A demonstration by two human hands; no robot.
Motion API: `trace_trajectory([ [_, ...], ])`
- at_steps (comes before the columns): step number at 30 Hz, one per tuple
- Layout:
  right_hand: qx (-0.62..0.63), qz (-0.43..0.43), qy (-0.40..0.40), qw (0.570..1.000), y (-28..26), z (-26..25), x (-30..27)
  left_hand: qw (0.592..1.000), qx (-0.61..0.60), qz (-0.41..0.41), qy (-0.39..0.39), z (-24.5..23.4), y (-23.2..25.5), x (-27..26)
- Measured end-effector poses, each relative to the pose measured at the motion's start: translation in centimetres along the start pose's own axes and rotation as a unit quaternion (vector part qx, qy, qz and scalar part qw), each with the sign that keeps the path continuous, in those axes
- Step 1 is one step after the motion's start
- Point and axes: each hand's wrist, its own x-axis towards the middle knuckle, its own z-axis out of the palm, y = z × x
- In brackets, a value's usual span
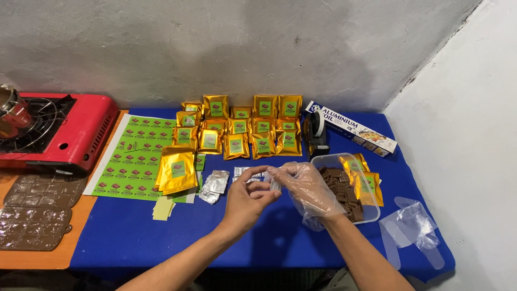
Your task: The person is packaging food items by placing small silver packets and brown bean paste blocks into yellow pouches.
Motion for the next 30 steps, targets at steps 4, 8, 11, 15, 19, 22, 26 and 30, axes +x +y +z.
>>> trace_trajectory([
  [4, 0.009, 0.018, 0.014, 1.000, -0.6, 0.0, -0.4, 1.000, 0.004, 0.008, 0.001, 0.3, 0.4, -0.3],
  [8, -0.027, 0.021, 0.020, 0.999, -0.9, -0.4, -0.9, 1.000, 0.010, 0.018, 0.004, 0.2, 0.0, 0.0],
  [11, 0.003, -0.006, 0.028, 1.000, -0.9, -0.4, -1.1, 1.000, 0.013, 0.005, -0.003, 0.2, 0.2, -0.1],
  [15, 0.017, -0.038, 0.021, 0.999, -1.0, -0.7, -1.2, 0.999, 0.037, 0.000, 0.001, 0.2, 0.1, 0.2],
  [19, 0.005, -0.061, -0.003, 0.998, -0.6, -1.1, -1.3, 1.000, 0.023, -0.018, -0.003, 0.4, -1.0, 0.6],
  [22, 0.014, -0.045, -0.012, 0.999, 3.9, -1.7, 1.4, 1.000, 0.014, -0.012, -0.009, 0.4, -0.3, 0.1],
  [26, 0.016, -0.057, 0.004, 0.998, 0.1, -1.5, -0.7, 1.000, 0.008, -0.003, -0.006, 0.7, 0.4, -0.3],
  [30, 0.058, -0.072, 0.010, 0.996, 1.4, -1.5, -0.1, 1.000, -0.003, 0.008, 0.004, 0.9, 0.6, -0.3],
])
